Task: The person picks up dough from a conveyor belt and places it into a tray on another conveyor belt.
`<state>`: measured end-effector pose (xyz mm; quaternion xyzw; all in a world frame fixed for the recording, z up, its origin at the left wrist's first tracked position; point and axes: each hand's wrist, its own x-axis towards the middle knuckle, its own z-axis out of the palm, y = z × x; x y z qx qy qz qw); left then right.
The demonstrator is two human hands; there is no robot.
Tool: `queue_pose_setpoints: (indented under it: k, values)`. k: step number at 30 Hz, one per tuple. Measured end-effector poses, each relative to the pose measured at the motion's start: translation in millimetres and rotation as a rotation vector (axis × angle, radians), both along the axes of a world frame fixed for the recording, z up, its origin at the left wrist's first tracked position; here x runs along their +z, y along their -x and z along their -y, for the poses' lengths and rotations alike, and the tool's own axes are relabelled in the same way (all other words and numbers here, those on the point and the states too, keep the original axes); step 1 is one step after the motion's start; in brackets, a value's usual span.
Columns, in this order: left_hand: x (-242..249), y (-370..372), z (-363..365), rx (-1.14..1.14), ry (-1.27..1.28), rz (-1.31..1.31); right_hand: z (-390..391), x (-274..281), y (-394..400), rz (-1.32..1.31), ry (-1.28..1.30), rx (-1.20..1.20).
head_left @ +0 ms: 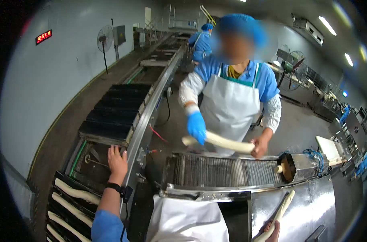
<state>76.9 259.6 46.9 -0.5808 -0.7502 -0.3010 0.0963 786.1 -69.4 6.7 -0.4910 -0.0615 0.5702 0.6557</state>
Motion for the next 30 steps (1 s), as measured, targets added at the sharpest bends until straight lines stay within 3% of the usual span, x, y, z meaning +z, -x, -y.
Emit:
queue_pose_setpoints:
  k: [2,3,4,6,13,17,18,19,26,28,30]
  values:
    - [5.2,-4.9,4.6,0.344,0.257,0.175,0.9,32.8,40.3,0.279,0.110,-0.219]
    - [19.7,-8.2,7.1,0.387,0.382,0.184,-1.9,21.2,22.8,0.098,0.018,-0.068]
    - [20.2,-9.3,5.3,0.392,0.368,0.194,-1.7,9.2,12.1,0.090,0.098,-0.104]
    - [21.6,-11.5,6.9,0.422,0.434,0.089,-10.0,-8.9,-10.7,0.067,0.014,0.064]
    - [15.0,-14.7,3.5,0.531,0.414,0.219,-22.5,-35.2,-23.3,0.245,0.123,-0.053]
    - [21.7,-8.7,10.6,0.582,0.359,0.412,-30.2,-2.7,24.3,0.470,0.071,-0.048]
    - [22.0,-7.6,13.2,0.587,0.343,0.462,-55.7,-16.1,29.9,0.359,0.037,-0.281]
    - [22.3,-6.8,12.3,0.581,0.335,0.466,-65.2,-17.2,30.6,0.371,0.011,-0.181]
    - [18.8,-16.0,26.7,0.582,0.317,0.419,-184.3,191.8,211.9,0.438,-0.237,0.484]
    - [13.6,-11.4,26.0,0.580,0.305,0.423,-208.3,245.1,255.7,0.307,-0.312,0.699]
    - [3.3,-3.9,21.9,0.595,0.275,0.399,-246.8,263.7,295.1,0.056,-0.531,0.983]
